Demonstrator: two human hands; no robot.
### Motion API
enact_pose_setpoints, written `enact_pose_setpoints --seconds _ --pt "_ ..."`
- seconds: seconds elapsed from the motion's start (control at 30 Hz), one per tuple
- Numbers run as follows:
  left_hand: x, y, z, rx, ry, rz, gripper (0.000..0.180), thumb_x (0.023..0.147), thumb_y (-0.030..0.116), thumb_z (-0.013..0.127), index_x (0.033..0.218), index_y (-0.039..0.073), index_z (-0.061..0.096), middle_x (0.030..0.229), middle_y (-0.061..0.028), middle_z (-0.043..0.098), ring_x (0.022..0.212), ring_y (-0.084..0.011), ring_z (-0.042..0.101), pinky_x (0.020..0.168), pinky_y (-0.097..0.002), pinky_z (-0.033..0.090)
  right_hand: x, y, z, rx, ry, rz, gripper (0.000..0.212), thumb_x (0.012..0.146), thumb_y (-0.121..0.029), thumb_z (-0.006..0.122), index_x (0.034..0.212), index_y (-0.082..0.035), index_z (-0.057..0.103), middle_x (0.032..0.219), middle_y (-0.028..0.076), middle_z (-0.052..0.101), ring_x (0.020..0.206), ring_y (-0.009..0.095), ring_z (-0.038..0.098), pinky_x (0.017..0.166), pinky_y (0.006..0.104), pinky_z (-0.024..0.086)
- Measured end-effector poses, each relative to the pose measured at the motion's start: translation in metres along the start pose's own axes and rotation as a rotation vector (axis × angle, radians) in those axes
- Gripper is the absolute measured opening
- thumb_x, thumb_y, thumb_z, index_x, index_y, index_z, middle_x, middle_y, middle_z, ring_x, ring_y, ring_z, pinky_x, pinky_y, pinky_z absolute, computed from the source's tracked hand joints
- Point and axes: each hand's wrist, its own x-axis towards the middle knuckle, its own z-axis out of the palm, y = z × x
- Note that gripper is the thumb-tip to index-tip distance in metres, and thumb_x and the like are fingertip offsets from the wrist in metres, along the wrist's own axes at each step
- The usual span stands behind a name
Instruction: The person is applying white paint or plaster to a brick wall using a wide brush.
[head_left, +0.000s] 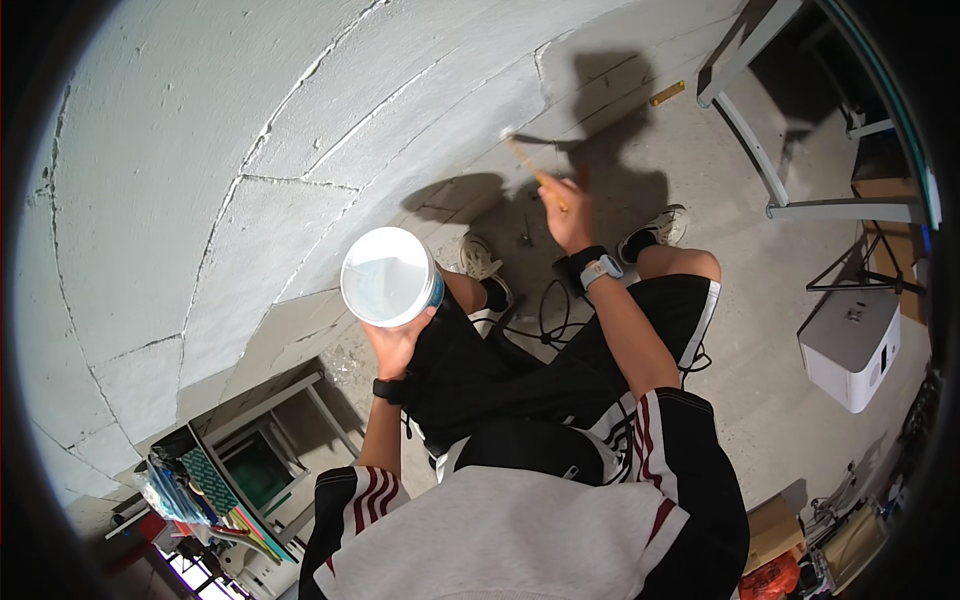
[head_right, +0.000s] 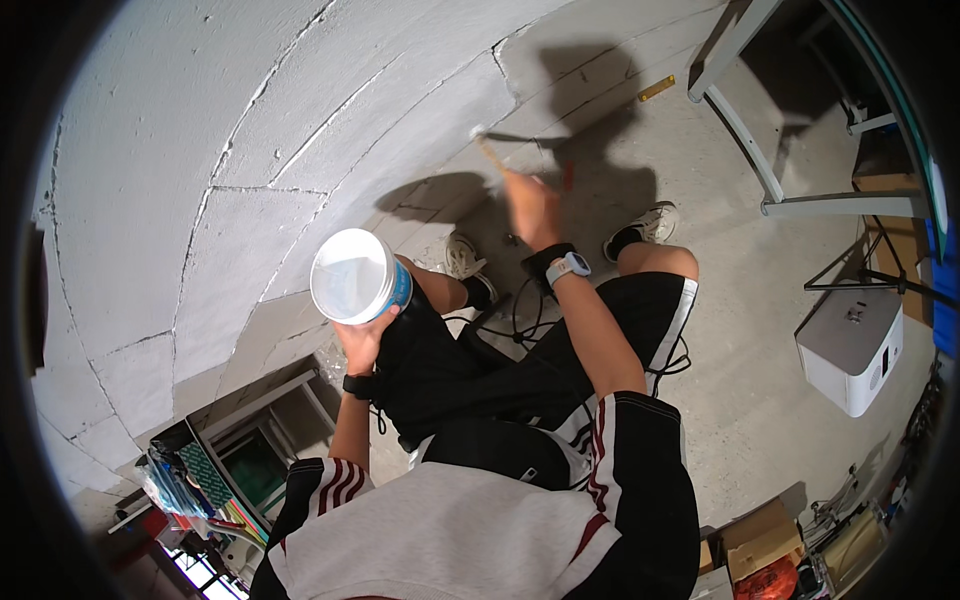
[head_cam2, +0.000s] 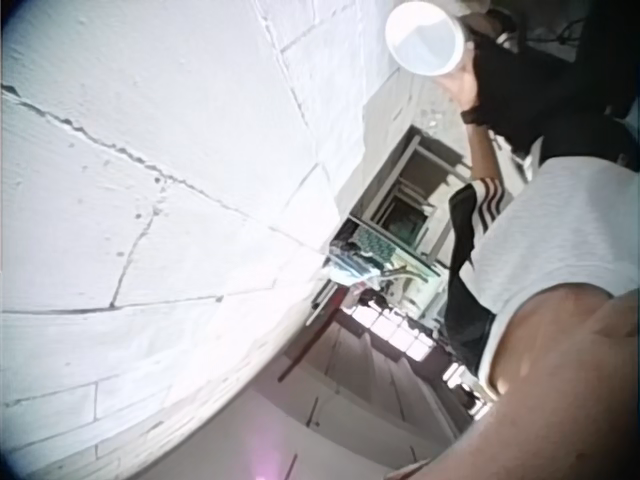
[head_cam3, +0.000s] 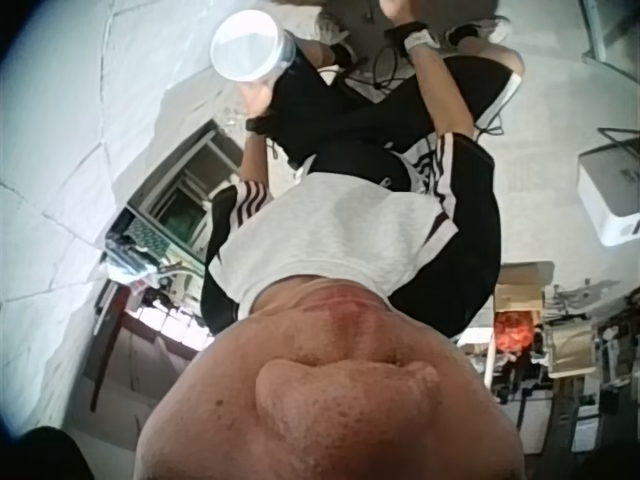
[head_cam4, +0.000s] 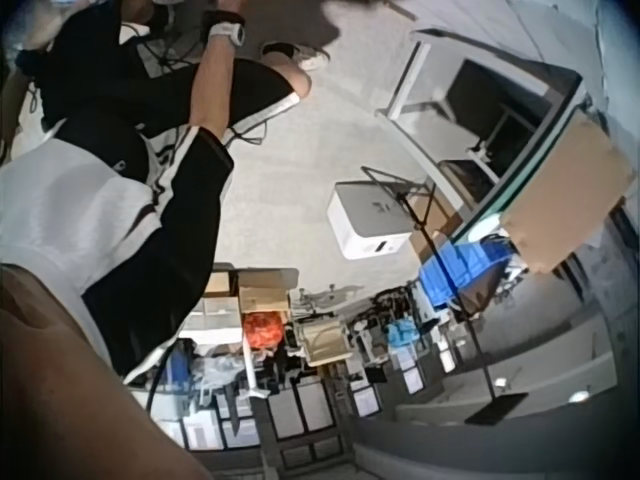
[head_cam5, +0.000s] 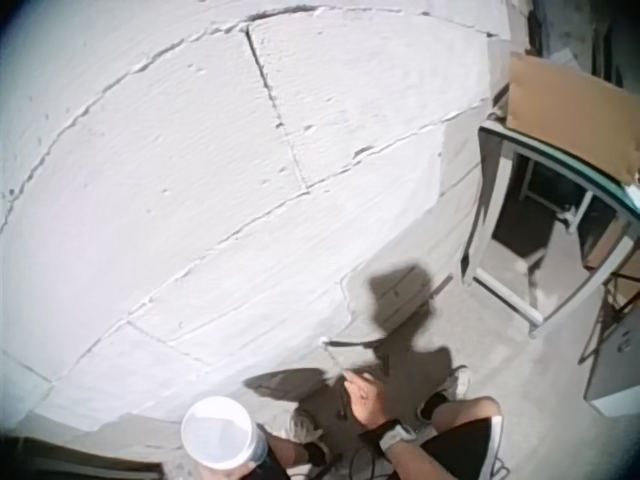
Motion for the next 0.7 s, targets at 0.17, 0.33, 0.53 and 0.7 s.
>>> enact_pose_setpoints --seconds 0.17,0.33,0.53,0.7 --pt "-0.002 -0.001 0.0 0.019 0.0 0.022 0.08 0.065 0.006 0.092 0.129 -0.005 0.045 0.121 -0.014 0.061 0.109 -0.0235 0.061 0.096 -0.0367 0.049 0.005 0.005 0.002 0.205 -0.08 0.12 0.022 0.087 -0.004 0.069 0.109 -0.002 0.071 0.082 0.014 0.065 0.069 0.021 0.061 0.064 0.0299 0.047" --pt "-0.004 -0.001 0.001 0.004 0.055 0.047 0.079 0.065 0.005 0.091 0.129 -0.005 0.046 0.12 -0.0138 0.061 0.108 -0.0232 0.06 0.096 -0.0371 0.049 0.022 0.025 -0.014 -0.057 0.15 0.085 0.026 0.088 -0.012 0.068 0.113 -0.006 0.071 0.088 0.017 0.065 0.076 0.028 0.063 0.066 0.0374 0.049" --pt "-0.002 0.004 0.0 -0.011 0.036 0.024 0.077 0.065 0.005 0.091 0.127 -0.005 0.048 0.12 -0.0137 0.061 0.109 -0.0234 0.06 0.096 -0.0371 0.048 0.018 0.0 -0.014 0.018 0.248 0.208 0.027 0.091 -0.009 0.066 0.118 -0.005 0.068 0.091 0.015 0.066 0.079 0.029 0.062 0.067 0.0393 0.049" --pt "-0.005 0.012 0.007 -0.026 0.05 0.033 0.061 0.067 0.008 0.089 0.116 -0.008 0.056 0.115 -0.0131 0.063 0.102 -0.023 0.059 0.094 -0.0343 0.045 0.001 -0.034 -0.002 0.239 0.006 0.067 0.025 0.088 -0.003 0.067 0.113 -0.003 0.069 0.078 0.016 0.06 0.065 0.024 0.059 0.062 0.033 0.048"
